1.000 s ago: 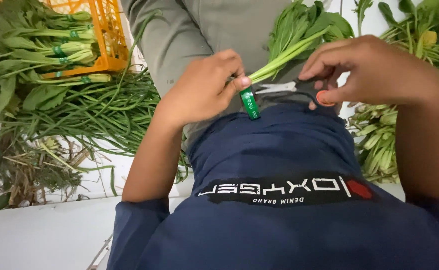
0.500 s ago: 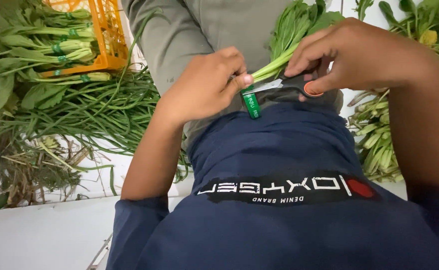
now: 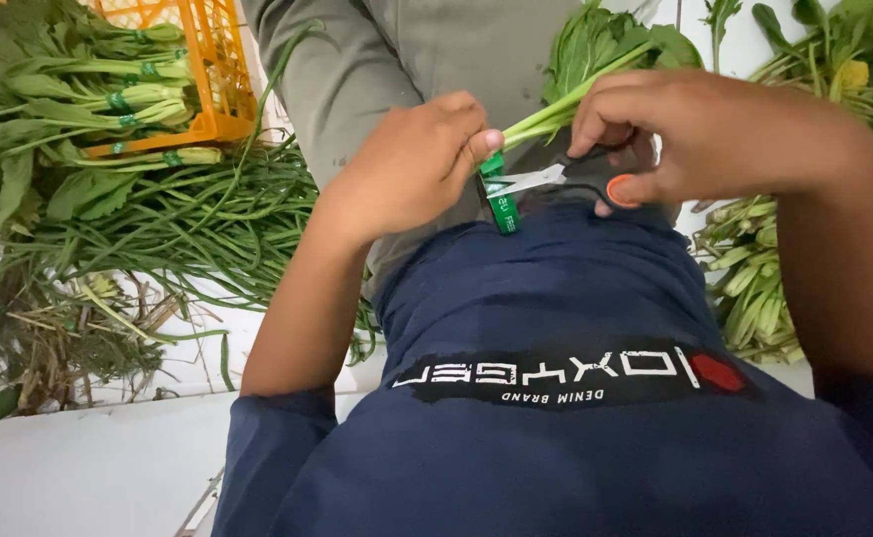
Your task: Bundling bunches of leafy green vegetables using green adhesive tape and scissors.
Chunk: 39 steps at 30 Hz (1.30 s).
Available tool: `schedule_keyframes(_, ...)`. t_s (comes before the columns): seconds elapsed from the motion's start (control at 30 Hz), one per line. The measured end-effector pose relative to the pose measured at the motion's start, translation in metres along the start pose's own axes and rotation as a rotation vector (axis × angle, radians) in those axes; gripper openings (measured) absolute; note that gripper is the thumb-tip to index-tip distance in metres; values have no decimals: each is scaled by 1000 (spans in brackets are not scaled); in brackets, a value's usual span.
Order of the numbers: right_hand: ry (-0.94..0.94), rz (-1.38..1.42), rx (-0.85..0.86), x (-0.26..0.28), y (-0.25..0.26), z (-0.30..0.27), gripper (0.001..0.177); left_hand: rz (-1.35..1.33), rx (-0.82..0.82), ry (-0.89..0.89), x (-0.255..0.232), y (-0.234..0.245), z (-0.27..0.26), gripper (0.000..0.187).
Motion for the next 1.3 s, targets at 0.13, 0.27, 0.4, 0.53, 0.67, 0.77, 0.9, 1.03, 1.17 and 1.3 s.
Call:
schedule_keyframes(0.13,18,-40,31,-5,-7,-13,56,-31,-18,-7,1,2,0,29)
schedule_keyframes(0.27,225,142,-130,-3,-8,-16,57,-73,6,20,1,4,4,32)
schedule_keyframes(0.4,356,224,-440,-1,-10,-3,55,-178,11,-26,0,5,4,35)
schedule_keyframes(0.53,379,442,-523,3,-14,21,54,-139,51,38,6,2,5,47)
schedule_keyframes(0.67,384,471,-593,7,-15,26,58,-146,52,33,21,1,5,31)
schedule_keyframes(0.77,404,454,-612,6,-28,15,58,-143,23,26,30,-12,-3,24)
schedule_keyframes(0.9,127,444,-416,6,-57,17,53,-526,2,142,39,-6,-4,32)
schedule_keyframes(1.03,-100,621,-422,-11,-87,27,67,-889,68,305,75,-44,-3,42)
schedule_keyframes(1.17,-72,697,-457,-33,-99,35,67,-1015,14,306,88,-65,-1,41)
schedule_keyframes(1.3,-23,804,-412,-55,-105,34,61,-1200,-70,288,89,-74,-2,41)
Point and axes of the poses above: each hand's wrist, its own z-axis towards the middle knuckle, its own y-axis out of the back of the hand, x = y × z, the point moved 4 cm from there along z, towards the middle knuckle, and after that the axes turned 4 degrees about y, right-handed, at the moved point
